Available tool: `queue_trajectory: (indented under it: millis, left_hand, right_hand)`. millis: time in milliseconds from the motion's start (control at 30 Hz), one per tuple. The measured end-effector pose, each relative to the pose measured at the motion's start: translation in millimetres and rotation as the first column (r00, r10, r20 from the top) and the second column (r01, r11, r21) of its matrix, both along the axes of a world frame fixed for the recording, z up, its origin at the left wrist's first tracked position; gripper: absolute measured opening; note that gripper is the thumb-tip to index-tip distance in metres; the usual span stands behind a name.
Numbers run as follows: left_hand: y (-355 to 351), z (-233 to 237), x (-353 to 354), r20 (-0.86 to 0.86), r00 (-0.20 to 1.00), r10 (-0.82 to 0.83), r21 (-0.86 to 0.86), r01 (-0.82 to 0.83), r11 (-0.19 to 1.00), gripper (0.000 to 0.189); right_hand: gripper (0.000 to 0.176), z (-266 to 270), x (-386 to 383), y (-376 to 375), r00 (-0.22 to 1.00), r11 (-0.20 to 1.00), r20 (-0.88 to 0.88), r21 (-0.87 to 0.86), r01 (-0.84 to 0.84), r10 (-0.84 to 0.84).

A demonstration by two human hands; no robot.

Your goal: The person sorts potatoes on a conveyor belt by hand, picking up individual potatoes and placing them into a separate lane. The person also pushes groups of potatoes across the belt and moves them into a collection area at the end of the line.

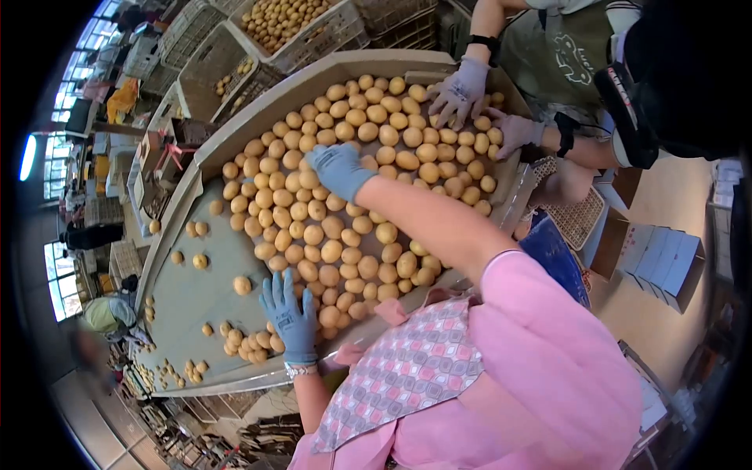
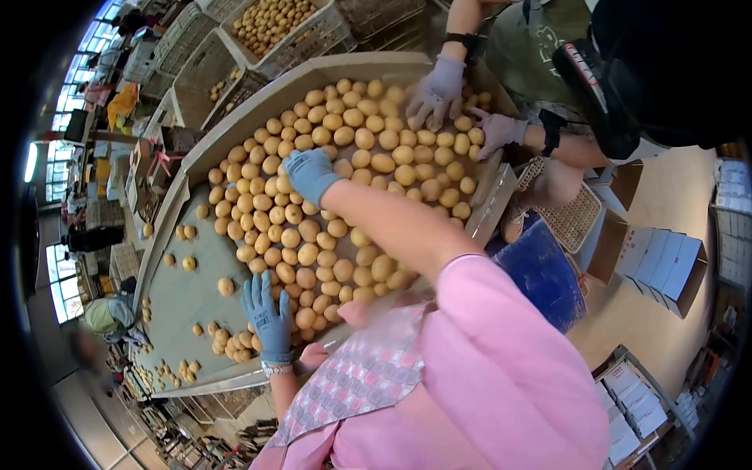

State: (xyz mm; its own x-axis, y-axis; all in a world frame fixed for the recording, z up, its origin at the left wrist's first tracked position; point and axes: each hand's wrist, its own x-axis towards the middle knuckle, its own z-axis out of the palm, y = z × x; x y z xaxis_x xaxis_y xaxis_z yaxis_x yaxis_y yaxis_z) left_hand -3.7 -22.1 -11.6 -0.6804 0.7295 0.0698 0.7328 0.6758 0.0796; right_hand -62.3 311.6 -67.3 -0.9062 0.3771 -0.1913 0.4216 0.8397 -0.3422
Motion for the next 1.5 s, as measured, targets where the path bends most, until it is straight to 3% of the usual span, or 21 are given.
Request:
queue_trajectory:
  millis: [100, 133, 200, 267, 300, 367, 533, 567, 667, 767, 867, 1000, 1100, 1133, 1200, 1267, 1333, 1400, 1467, 1500]
  left_hand:
    - [1, 0, -1, 0.004, 0.999, 0.042, 0.045, -0.042, 0.998, 0.053]
    - [3, 0, -2, 0.008, 0.999, 0.032, 0.065, -0.032, 0.997, 0.052]
    - [4, 5, 0, 0.018, 1.0, 0.018, 0.096, -0.02, 0.995, 0.051]
    - [14, 4, 0, 0.01, 1.0, -0.01, 0.132, 0.009, 0.991, 0.047]
    - [15, -2, -3, -0.005, 1.0, -0.03, 0.148, 0.03, 0.989, 0.047]
    - [12, 3, 0, -0.003, 0.998, -0.063, 0.138, 0.063, 0.988, 0.045]
    - [7, 10, 3, -0.007, 0.997, -0.072, 0.14, 0.072, 0.988, 0.042]
    - [3, 8, 3, -0.026, 0.997, -0.072, 0.14, 0.075, 0.987, 0.041]
    - [10, 0, -3, -0.068, 0.996, -0.06, 0.186, 0.072, 0.98, 0.04]
    - [3, 4, -4, -0.028, 0.999, -0.036, 0.219, 0.041, 0.975, 0.041]
    - [5, 8, -2, -0.016, 1.0, -0.007, 0.208, 0.01, 0.978, 0.041]
    - [5, 12, -3, 0.017, 1.0, 0.021, 0.203, -0.024, 0.979, 0.044]
    - [7, 11, -1, 0.045, 0.999, 0.005, 0.176, -0.013, 0.984, 0.052]
    - [9, 14, -1, 0.049, 0.999, -0.008, 0.178, -0.001, 0.984, 0.053]
    - [4, 27, -12, 0.019, 0.999, -0.05, 0.072, 0.049, 0.996, 0.056]
    - [-19, 37, -37, -0.01, 0.994, -0.109, -0.046, 0.108, 0.993, 0.055]
    - [-56, 31, -82, -0.023, 0.996, -0.084, -0.003, 0.084, 0.996, 0.057]
    - [-101, 15, -127, -0.029, 1.0, -0.004, 0.118, 0.007, 0.993, 0.054]
    - [-142, -1, -170, -0.197, 0.955, 0.221, 0.117, -0.201, 0.973, 0.049]
    - [-144, -6, -187, -0.281, 0.906, 0.317, 0.138, -0.289, 0.947, 0.047]
  right_hand:
    - [0.046, 12, -32, -3, 0.978, 0.997, 0.203, 0.045, -0.06, 0.049]
    - [0.055, 11, -31, -12, 0.981, 0.999, 0.19, 0.043, 0.016, -0.024]
    - [0.062, 23, -14, -8, 0.945, 0.983, 0.285, 0.046, -0.179, 0.159]
    - [0.07, 40, -6, 2, 0.931, 0.971, 0.276, -0.041, -0.237, 0.239]
    - [0.064, 22, -24, 5, 0.958, 0.986, 0.273, -0.161, -0.046, 0.09]
    - [0.055, -22, -38, 6, 0.975, 0.981, 0.199, -0.18, -0.066, 0.102]
    - [0.042, -15, 2, 37, 0.96, 0.944, 0.079, -0.221, -0.244, 0.267]
    - [0.043, -21, 11, 33, 0.969, 0.96, -0.007, -0.138, -0.245, 0.246]
    - [0.039, -21, 24, 29, 0.975, 0.975, 0.018, -0.018, -0.221, 0.221]
    - [0.032, -30, 55, 49, 0.966, 0.941, -0.258, -0.331, -0.071, -0.018]
    - [0.037, -12, 107, 37, 0.919, 0.752, -0.342, -0.654, -0.082, -0.197]
    - [0.044, 39, 155, 29, 0.974, 0.511, -0.212, -0.847, -0.144, -0.076]
    - [0.05, 51, 115, 67, 0.937, 0.447, -0.309, -0.87, -0.21, -0.162]
    - [0.052, 52, 105, 76, 0.901, 0.484, -0.377, -0.842, -0.237, -0.214]
    - [0.057, 55, 108, 64, 0.798, 0.672, -0.562, -0.68, -0.293, -0.22]
    - [0.061, 46, 139, 25, 0.714, 0.861, -0.7, -0.38, -0.339, -0.028]
    - [0.063, 17, 176, -7, 0.755, 0.911, -0.614, -0.134, -0.389, 0.232]
    - [0.063, -19, 216, -29, 0.764, 0.871, -0.442, 0.093, -0.483, 0.47]
    - [0.059, -17, 233, -41, 0.754, 0.899, -0.5, 0.131, -0.419, 0.425]
    - [0.06, -12, 228, -40, 0.765, 0.929, -0.567, 0.0, -0.371, 0.306]
